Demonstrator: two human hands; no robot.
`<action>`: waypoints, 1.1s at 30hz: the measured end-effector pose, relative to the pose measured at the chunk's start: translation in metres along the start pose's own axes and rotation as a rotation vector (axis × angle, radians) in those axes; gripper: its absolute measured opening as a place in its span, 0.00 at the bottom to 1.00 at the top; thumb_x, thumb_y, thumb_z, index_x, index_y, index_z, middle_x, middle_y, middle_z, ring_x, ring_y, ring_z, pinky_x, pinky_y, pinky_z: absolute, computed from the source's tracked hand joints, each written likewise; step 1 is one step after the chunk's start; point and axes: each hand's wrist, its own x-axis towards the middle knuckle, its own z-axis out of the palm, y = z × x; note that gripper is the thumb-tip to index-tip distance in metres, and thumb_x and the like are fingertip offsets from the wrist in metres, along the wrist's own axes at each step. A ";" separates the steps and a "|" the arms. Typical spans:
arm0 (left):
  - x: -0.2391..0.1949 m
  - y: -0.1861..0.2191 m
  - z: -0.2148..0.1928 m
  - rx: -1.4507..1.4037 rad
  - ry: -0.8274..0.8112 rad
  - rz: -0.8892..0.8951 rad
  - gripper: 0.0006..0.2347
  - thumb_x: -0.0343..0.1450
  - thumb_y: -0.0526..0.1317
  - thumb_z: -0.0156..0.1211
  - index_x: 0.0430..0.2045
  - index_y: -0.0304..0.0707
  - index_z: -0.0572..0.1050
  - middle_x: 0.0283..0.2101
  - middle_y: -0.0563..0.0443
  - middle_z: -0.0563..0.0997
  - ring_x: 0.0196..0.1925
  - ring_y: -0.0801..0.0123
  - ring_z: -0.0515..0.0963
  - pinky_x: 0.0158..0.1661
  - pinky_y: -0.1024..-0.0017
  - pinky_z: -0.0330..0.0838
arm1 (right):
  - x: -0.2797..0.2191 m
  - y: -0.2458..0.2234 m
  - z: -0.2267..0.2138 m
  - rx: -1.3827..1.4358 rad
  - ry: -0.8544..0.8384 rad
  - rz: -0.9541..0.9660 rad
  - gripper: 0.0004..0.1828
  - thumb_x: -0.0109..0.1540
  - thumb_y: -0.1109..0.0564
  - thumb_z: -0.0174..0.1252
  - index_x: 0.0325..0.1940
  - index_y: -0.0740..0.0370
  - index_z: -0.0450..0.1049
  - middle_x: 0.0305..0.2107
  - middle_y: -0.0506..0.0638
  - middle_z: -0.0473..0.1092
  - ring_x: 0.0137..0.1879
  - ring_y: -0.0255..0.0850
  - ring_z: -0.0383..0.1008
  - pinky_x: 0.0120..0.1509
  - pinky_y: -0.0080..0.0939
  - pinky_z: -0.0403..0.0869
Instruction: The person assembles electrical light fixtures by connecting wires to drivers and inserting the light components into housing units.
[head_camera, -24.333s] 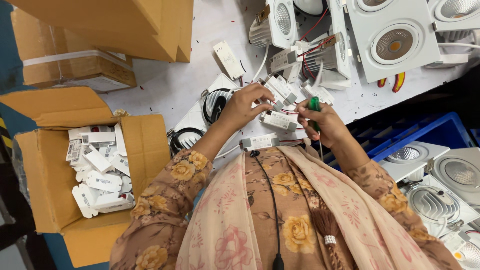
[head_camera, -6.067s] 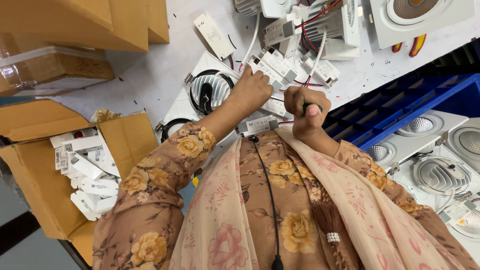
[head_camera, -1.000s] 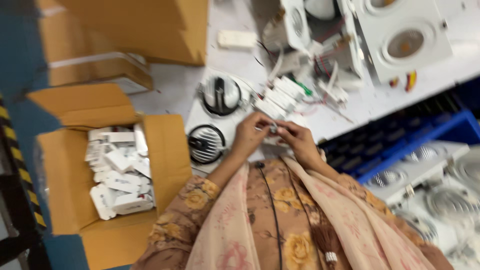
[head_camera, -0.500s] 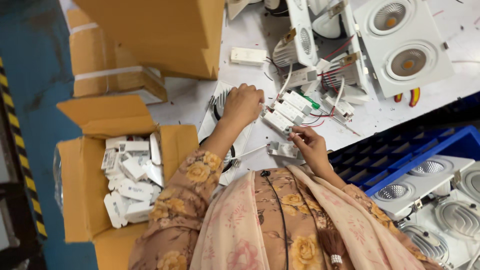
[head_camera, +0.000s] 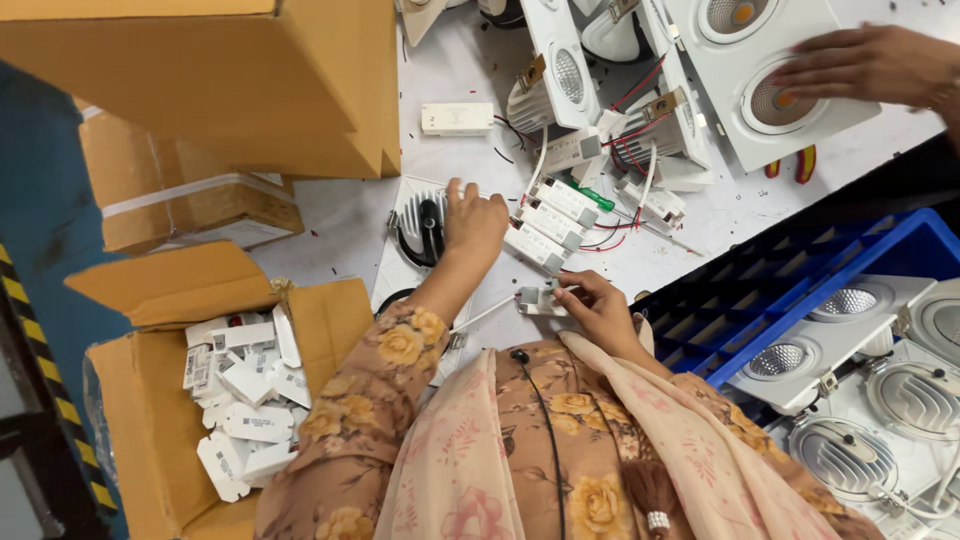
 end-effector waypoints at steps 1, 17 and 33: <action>0.000 0.000 -0.006 -0.041 -0.004 -0.010 0.08 0.69 0.36 0.55 0.31 0.37 0.83 0.31 0.45 0.85 0.53 0.56 0.76 0.65 0.43 0.46 | 0.002 -0.003 0.001 -0.037 -0.009 0.003 0.15 0.63 0.59 0.63 0.53 0.66 0.78 0.40 0.49 0.77 0.41 0.31 0.78 0.44 0.30 0.74; 0.010 0.003 -0.010 0.022 -0.093 0.037 0.07 0.69 0.35 0.55 0.33 0.39 0.82 0.32 0.46 0.85 0.49 0.60 0.79 0.67 0.51 0.45 | 0.016 -0.014 -0.002 -0.265 -0.079 -0.019 0.16 0.61 0.55 0.67 0.51 0.63 0.80 0.36 0.48 0.76 0.35 0.30 0.75 0.40 0.30 0.74; 0.004 0.001 -0.003 -0.025 0.061 0.070 0.07 0.70 0.33 0.55 0.35 0.43 0.81 0.30 0.50 0.85 0.43 0.62 0.81 0.62 0.54 0.54 | 0.029 -0.026 -0.004 -0.394 -0.138 -0.054 0.16 0.60 0.51 0.67 0.48 0.63 0.81 0.33 0.47 0.75 0.30 0.30 0.70 0.36 0.32 0.71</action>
